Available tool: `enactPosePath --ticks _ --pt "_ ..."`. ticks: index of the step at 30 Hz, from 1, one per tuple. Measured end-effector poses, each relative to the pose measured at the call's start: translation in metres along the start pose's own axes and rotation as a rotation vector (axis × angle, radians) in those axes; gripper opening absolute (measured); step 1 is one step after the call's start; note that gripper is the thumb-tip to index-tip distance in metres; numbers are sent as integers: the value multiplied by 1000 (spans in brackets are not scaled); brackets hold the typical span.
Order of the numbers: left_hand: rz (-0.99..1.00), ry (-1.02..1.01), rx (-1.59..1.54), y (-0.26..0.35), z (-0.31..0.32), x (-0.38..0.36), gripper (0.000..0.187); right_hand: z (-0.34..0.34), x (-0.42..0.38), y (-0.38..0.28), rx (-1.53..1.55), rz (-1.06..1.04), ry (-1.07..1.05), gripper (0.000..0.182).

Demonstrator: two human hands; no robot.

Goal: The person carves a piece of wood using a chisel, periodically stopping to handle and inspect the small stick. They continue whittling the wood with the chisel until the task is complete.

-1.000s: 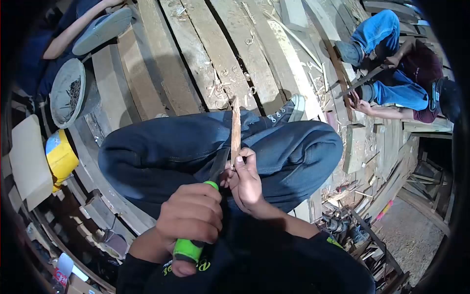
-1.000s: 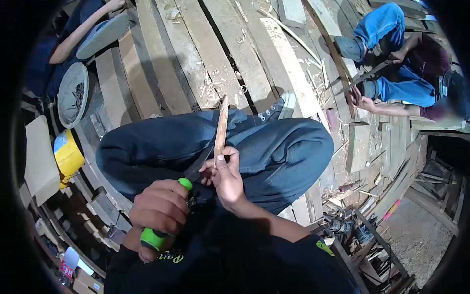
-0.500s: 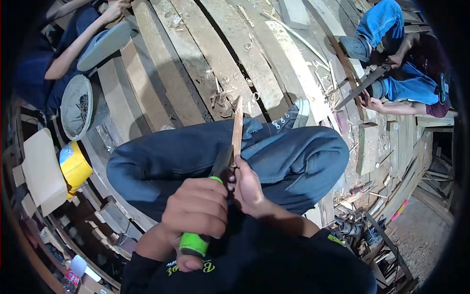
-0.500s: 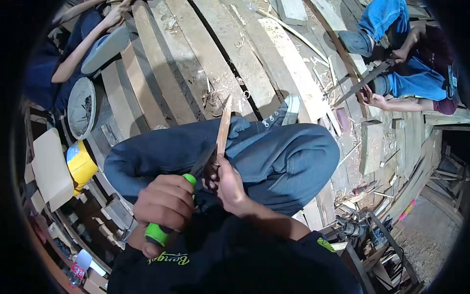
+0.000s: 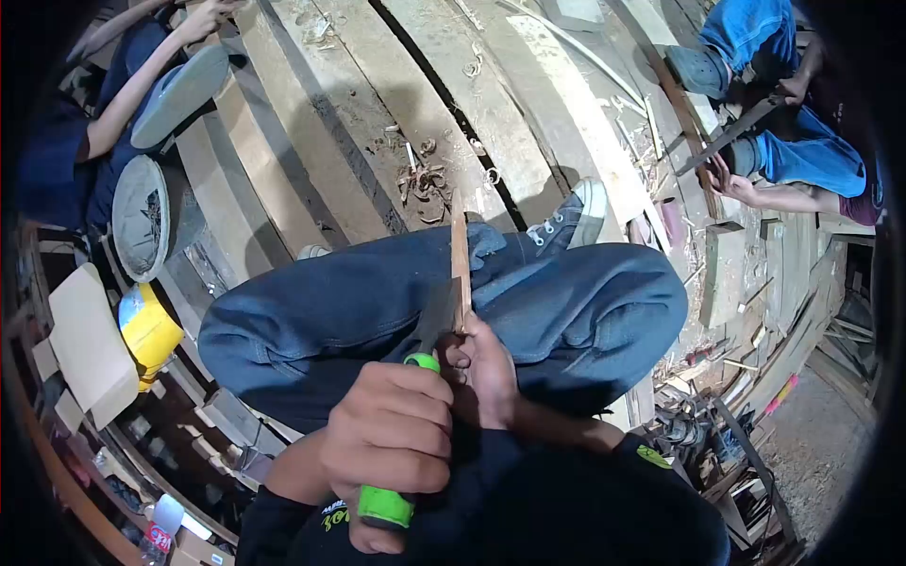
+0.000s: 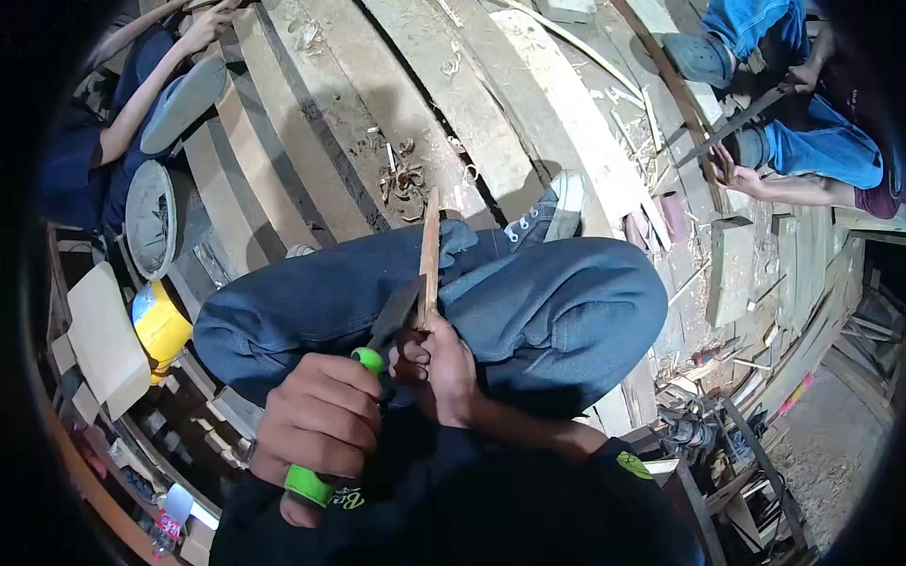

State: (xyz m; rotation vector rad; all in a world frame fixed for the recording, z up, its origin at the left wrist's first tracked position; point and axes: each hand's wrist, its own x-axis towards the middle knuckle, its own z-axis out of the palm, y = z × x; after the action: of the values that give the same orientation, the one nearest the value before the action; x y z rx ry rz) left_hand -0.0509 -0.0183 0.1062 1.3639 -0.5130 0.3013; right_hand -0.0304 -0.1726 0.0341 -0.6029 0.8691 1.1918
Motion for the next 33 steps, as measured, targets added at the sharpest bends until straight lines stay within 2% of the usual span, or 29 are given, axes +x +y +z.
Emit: enactPosePath --ticks 6,9,10,11,13,17,18,19,21,25,27,31,33 --pt "9 -46 -23 4 2 4 59 6 -1 1 -135 -86 115 33" --pt "47 -69 -9 1 12 7 59 -13 3 7 -190 -113 -4 40" --pt "41 -89 -14 0 10 8 58 -19 8 9 -224 -105 87 41" --pt "37 -88 -11 2 11 10 58 -23 10 13 -223 -101 85 41" --pt "16 -107 0 7 12 16 39 -21 11 13 -139 -163 -20 43" --pt "39 -104 32 9 25 5 32 -21 10 13 -136 -169 8 45" --pt "9 -166 -4 10 22 11 29 -24 10 13 -170 -194 -56 43" --pt "9 -163 -2 11 24 10 29 -27 13 14 -174 -192 -56 43" --pt "12 -157 13 13 27 8 29 -30 19 16 -14 -165 -197 42" --pt "13 -202 36 12 31 1 29 -26 16 16 -155 -228 -99 41" --pt "57 -210 72 9 35 -2 31 -30 18 14 -87 -210 -172 40" --pt "40 -237 30 9 35 -3 41 -33 22 20 -98 -218 -114 38" --pt "19 -256 40 8 40 -6 43 -38 23 22 -111 -239 -174 36"
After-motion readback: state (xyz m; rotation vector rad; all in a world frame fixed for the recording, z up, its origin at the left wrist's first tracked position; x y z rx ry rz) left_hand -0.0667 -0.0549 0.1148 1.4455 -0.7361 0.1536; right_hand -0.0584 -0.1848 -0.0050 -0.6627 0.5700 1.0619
